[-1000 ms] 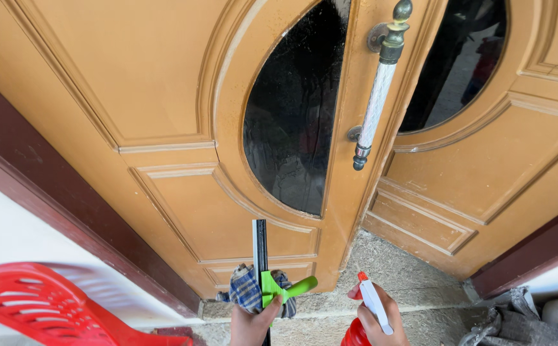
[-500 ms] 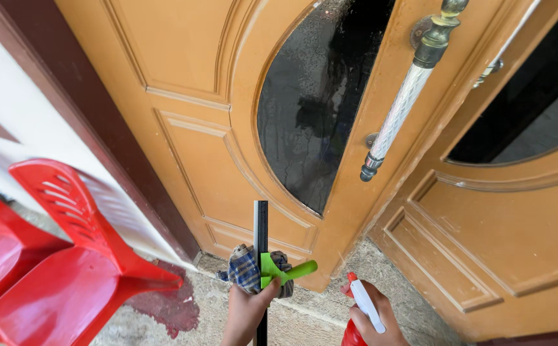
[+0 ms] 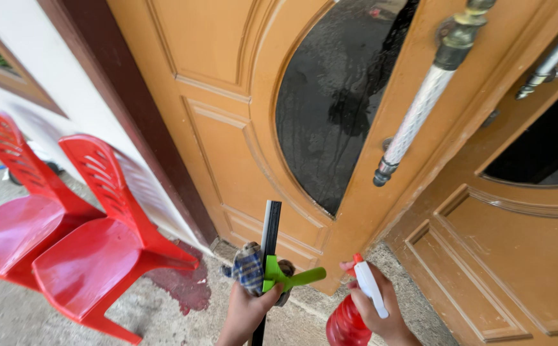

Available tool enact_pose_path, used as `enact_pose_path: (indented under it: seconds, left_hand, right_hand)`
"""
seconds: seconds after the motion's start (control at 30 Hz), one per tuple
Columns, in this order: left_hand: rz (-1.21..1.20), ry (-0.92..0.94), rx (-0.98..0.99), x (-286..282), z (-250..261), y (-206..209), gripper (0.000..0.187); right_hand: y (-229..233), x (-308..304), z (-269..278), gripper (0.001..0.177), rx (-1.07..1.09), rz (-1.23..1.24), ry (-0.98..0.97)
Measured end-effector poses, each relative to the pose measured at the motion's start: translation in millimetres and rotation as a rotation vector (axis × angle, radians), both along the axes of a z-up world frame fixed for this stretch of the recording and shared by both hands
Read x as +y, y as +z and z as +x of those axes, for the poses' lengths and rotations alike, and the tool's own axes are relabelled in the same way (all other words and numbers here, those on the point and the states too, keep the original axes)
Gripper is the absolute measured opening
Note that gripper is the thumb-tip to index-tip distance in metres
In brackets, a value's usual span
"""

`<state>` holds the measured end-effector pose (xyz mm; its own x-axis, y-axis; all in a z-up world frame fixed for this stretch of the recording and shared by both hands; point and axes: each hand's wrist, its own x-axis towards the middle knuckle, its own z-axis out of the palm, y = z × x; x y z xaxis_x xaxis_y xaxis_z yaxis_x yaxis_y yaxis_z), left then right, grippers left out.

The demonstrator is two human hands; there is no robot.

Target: The person sprays a cleaning solution onto the oval glass panels of a double door, wipes the glass with a cloth, and uses a squeegee to remove the liquid. The person repeats this process on both glass panels.

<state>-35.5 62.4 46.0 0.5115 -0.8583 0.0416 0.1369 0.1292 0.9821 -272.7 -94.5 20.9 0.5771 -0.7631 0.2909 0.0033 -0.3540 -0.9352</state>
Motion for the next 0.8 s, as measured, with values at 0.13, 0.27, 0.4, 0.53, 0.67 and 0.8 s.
enact_pose_path:
  seconds: [0.13, 0.27, 0.4, 0.53, 0.67, 0.8]
  left_hand:
    - [0.121, 0.021, -0.071, 6.9, 6.3, -2.1, 0.027]
    - [0.06, -0.026, -0.08, 15.2, 14.2, 5.5, 0.034]
    - [0.073, -0.035, -0.063, 17.6, 22.1, 6.2, 0.031]
    - [0.11, -0.009, -0.035, 15.2, 33.5, -3.9, 0.029]
    - [0.059, -0.027, 0.001, 22.5, 59.6, -11.5, 0.035]
    - [0.036, -0.056, 0.039, 44.9, 113.5, -11.3, 0.045]
  right_hand:
    - [13.7, -8.1, 17.5, 0.048, -0.062, -0.029, -0.004]
    - [29.8, -11.0, 27.0, 0.04, 0.006, -0.057, -0.057]
    - [45.2, -12.6, 39.1, 0.036, -0.032, -0.149, -0.027]
    - [46.5, -11.7, 56.5, 0.039, -0.025, -0.355, -0.019]
    - [29.2, -15.4, 92.1, 0.03, 0.039, -0.088, -0.091]
    - [39.5, -10.6, 135.5, 0.039, 0.055, 0.054, -0.198]
